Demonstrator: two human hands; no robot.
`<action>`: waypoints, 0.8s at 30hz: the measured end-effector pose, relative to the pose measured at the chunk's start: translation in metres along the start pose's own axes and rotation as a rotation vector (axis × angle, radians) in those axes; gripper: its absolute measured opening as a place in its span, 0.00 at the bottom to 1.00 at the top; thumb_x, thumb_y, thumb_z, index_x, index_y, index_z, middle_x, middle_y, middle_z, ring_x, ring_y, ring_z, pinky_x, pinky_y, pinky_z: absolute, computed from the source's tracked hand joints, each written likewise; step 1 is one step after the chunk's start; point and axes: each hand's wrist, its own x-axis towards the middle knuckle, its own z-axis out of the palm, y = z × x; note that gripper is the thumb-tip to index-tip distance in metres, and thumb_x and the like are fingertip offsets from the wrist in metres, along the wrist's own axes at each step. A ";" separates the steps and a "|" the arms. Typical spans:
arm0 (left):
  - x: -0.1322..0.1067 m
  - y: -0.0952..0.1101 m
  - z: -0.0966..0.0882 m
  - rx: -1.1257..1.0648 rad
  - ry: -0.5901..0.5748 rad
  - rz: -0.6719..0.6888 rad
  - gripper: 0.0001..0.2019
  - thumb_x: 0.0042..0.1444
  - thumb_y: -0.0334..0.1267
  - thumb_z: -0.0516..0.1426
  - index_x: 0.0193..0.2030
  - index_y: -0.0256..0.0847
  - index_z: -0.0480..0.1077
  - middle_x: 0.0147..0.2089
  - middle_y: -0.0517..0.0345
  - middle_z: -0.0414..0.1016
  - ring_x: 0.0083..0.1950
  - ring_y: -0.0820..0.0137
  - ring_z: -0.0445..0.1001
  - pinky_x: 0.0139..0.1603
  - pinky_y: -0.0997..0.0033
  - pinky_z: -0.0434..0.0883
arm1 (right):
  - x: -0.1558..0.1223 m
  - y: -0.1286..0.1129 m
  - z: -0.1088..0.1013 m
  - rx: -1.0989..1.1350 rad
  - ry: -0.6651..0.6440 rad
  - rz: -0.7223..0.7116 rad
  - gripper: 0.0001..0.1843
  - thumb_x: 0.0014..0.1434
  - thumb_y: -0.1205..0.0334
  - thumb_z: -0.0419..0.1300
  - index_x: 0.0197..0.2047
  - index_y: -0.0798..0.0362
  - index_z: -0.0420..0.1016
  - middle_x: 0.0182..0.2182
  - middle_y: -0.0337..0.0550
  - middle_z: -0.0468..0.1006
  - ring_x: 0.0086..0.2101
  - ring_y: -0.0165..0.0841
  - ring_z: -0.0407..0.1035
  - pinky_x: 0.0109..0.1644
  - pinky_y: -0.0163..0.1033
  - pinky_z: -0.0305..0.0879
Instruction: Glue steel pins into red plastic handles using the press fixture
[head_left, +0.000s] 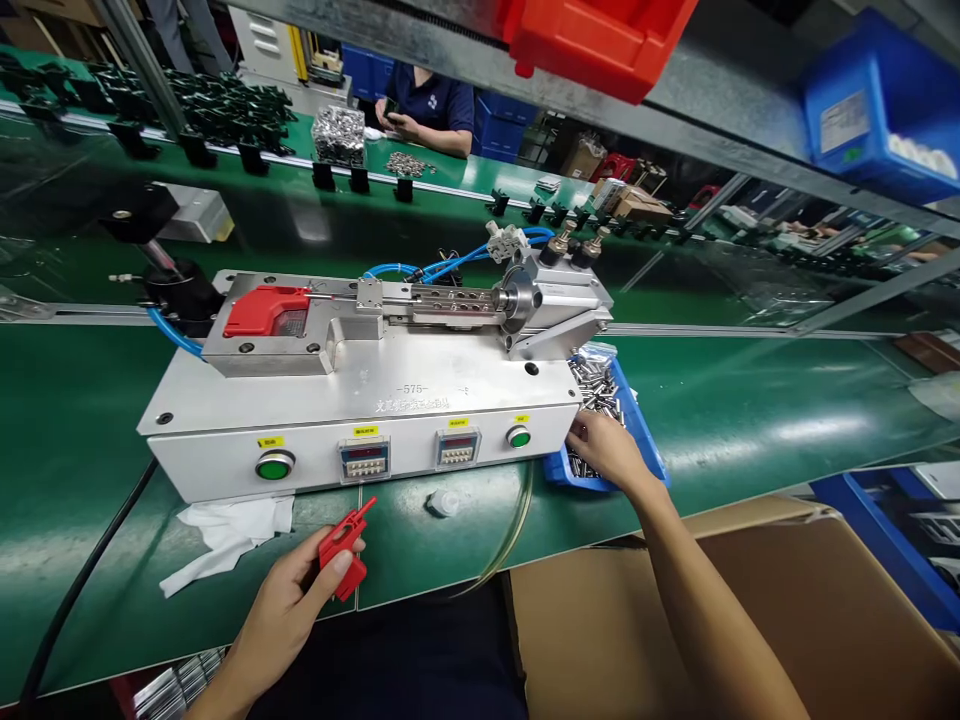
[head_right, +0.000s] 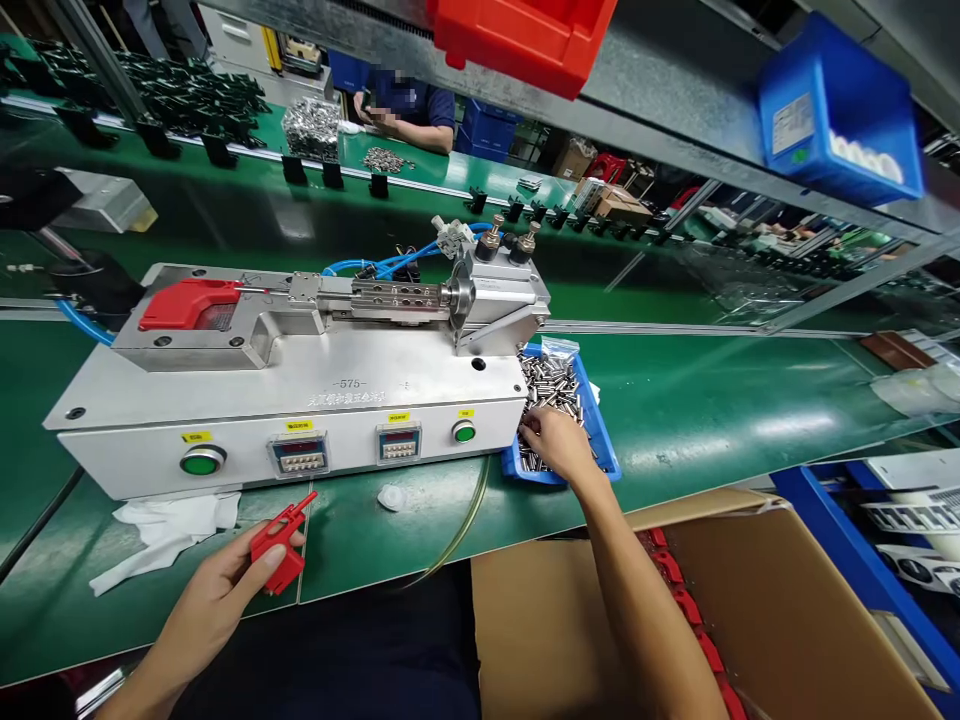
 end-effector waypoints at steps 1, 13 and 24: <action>-0.001 0.000 0.001 -0.009 0.003 -0.001 0.32 0.59 0.71 0.61 0.46 0.42 0.84 0.46 0.50 0.84 0.47 0.59 0.82 0.47 0.70 0.80 | 0.002 -0.003 0.000 0.010 0.010 0.006 0.03 0.59 0.64 0.63 0.33 0.52 0.78 0.30 0.46 0.81 0.33 0.38 0.75 0.36 0.37 0.62; 0.000 -0.003 0.001 -0.025 -0.017 0.007 0.31 0.59 0.70 0.61 0.48 0.42 0.84 0.47 0.51 0.85 0.47 0.61 0.82 0.50 0.71 0.80 | 0.006 -0.013 -0.001 0.401 0.140 0.010 0.10 0.54 0.54 0.63 0.29 0.51 0.70 0.28 0.44 0.76 0.32 0.37 0.71 0.39 0.40 0.67; -0.001 -0.005 0.002 -0.003 -0.033 -0.017 0.31 0.59 0.69 0.61 0.49 0.42 0.84 0.49 0.50 0.85 0.49 0.58 0.82 0.51 0.67 0.81 | -0.035 -0.048 -0.044 1.226 0.175 0.113 0.27 0.40 0.44 0.84 0.34 0.50 0.80 0.28 0.38 0.76 0.27 0.27 0.71 0.32 0.33 0.71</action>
